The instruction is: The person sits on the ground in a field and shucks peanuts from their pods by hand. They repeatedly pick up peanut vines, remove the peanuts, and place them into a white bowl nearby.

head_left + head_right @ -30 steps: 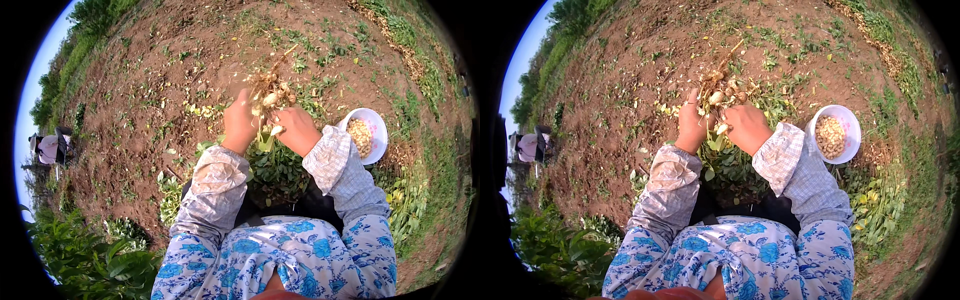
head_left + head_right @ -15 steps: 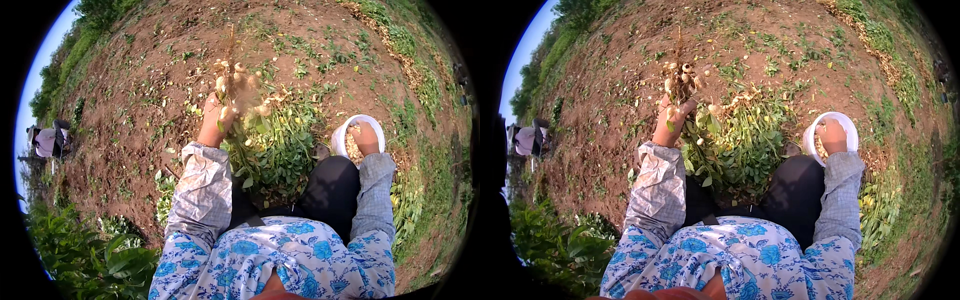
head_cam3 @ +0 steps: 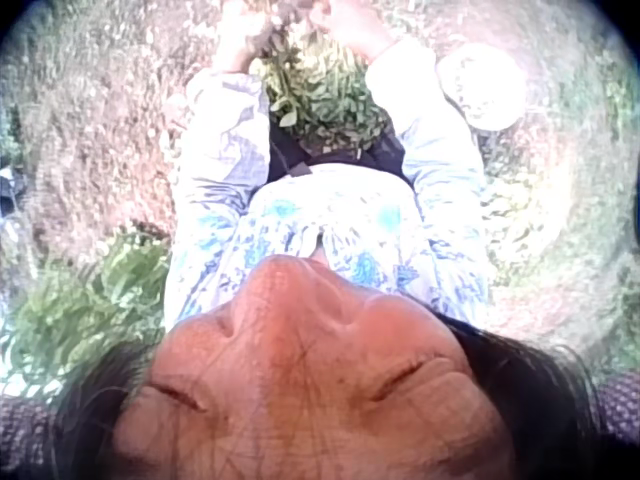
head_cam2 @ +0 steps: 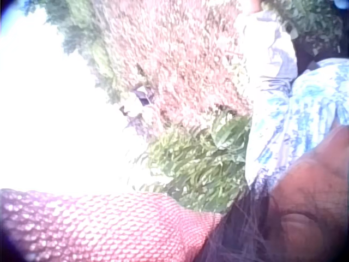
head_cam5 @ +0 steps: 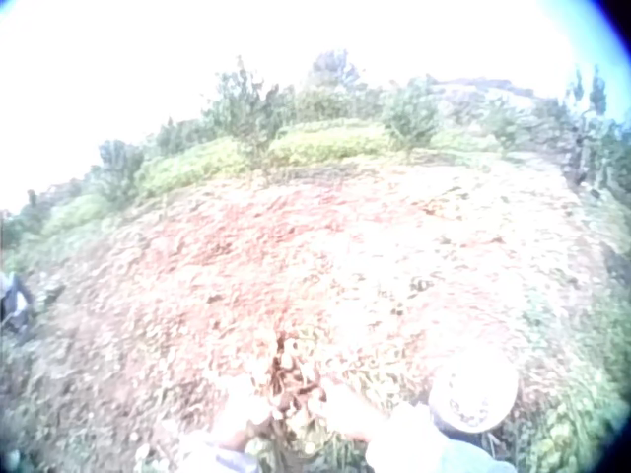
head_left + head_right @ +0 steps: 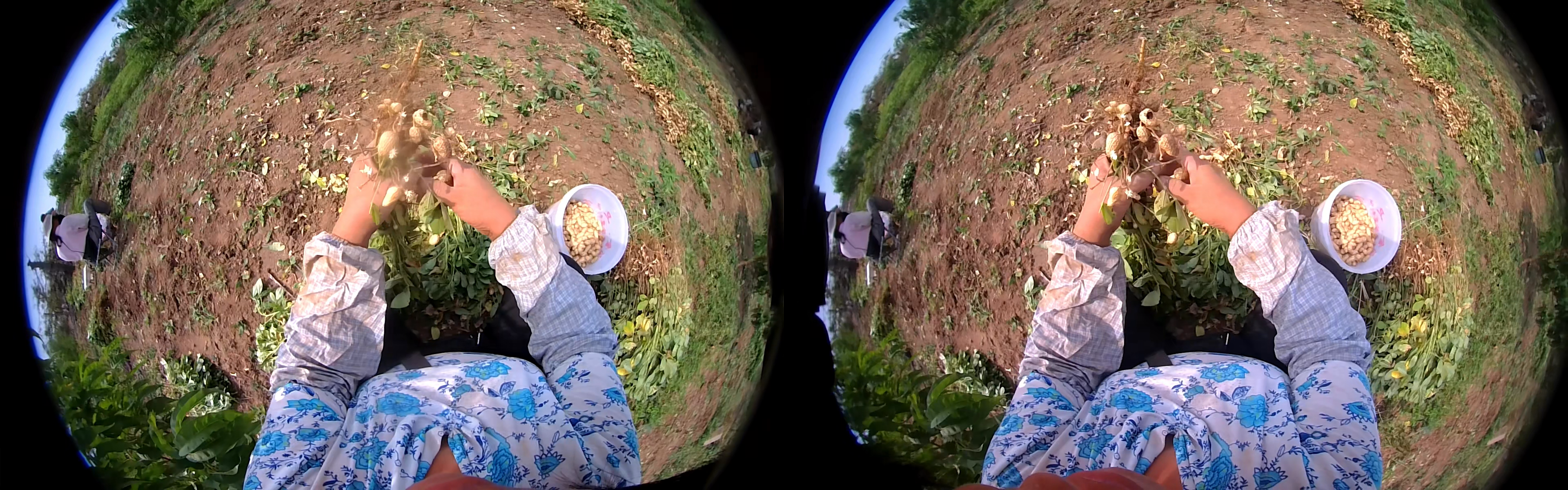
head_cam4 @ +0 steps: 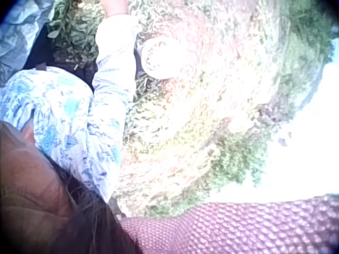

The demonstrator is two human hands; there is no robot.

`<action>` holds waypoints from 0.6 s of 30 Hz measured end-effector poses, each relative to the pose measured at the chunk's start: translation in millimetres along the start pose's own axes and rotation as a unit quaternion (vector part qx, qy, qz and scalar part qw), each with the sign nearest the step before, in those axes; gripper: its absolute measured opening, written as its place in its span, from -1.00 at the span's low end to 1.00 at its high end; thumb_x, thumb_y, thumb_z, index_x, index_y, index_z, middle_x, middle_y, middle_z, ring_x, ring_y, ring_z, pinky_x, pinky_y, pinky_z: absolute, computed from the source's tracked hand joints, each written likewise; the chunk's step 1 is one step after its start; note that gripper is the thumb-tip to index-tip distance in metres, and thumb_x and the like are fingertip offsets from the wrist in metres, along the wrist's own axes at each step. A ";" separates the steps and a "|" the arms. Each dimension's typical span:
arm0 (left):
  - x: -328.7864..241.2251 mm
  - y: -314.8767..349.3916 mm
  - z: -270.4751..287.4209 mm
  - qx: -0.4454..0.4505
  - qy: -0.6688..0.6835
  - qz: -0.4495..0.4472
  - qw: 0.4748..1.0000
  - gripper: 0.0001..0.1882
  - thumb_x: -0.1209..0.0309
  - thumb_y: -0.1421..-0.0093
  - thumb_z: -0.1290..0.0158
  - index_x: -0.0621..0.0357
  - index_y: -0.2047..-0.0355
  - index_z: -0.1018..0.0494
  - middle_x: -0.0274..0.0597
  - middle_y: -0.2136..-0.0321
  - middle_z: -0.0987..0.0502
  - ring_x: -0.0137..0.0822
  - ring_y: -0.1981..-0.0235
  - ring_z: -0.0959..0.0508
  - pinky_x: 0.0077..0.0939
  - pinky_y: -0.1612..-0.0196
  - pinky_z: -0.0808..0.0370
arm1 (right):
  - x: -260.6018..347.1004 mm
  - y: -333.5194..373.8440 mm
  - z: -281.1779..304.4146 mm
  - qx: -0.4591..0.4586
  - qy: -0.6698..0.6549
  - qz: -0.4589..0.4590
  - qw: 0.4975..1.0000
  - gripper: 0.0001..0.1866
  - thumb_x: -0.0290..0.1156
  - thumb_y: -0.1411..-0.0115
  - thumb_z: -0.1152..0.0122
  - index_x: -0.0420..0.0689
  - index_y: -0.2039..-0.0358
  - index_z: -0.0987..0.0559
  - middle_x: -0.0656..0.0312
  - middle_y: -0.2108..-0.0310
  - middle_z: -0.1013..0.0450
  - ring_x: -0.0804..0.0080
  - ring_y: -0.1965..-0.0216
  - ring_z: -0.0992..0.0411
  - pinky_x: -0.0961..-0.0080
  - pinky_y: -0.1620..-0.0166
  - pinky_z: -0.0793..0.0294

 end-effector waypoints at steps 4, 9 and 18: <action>-4.6 2.6 4.8 0.033 0.061 0.042 0.997 -0.73 0.31 -0.09 -0.13 0.16 0.23 -0.57 -0.14 0.21 -0.57 -0.24 0.19 -0.57 -0.39 0.12 -0.46 | -5.4 1.4 -7.9 0.060 -0.015 0.074 0.995 -0.68 -0.37 -0.27 -0.05 -0.21 -0.01 -0.42 0.00 0.23 -0.51 0.19 0.24 -0.49 0.36 0.13 -0.43; 11.8 2.4 10.0 0.047 0.136 0.020 0.989 -0.81 0.47 -0.10 -0.12 0.22 0.26 -0.57 -0.22 0.22 -0.58 -0.33 0.21 -0.58 -0.43 0.15 -0.50 | -27.2 -5.8 -13.2 0.047 -0.084 0.059 0.994 -0.70 -0.44 -0.23 -0.10 -0.21 0.02 -0.45 0.03 0.23 -0.51 0.21 0.23 -0.49 0.35 0.13 -0.43; 7.8 3.2 5.1 0.076 0.190 0.102 0.974 -0.52 0.48 0.00 -0.26 0.25 0.04 -0.43 -0.26 0.25 -0.56 -0.42 0.24 -0.54 -0.51 0.18 -0.49 | 33.1 12.2 4.1 0.028 0.151 0.004 0.988 -0.65 -0.38 -0.15 -0.10 -0.20 0.05 -0.47 -0.02 0.36 -0.50 0.06 0.28 -0.50 0.23 0.19 -0.45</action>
Point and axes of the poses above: each hand's wrist, its own y-axis away from the middle knuckle, its own z-axis out of the back of the hand, x = y × z, the point moved 3 cm from there along -y, towards the middle knuckle
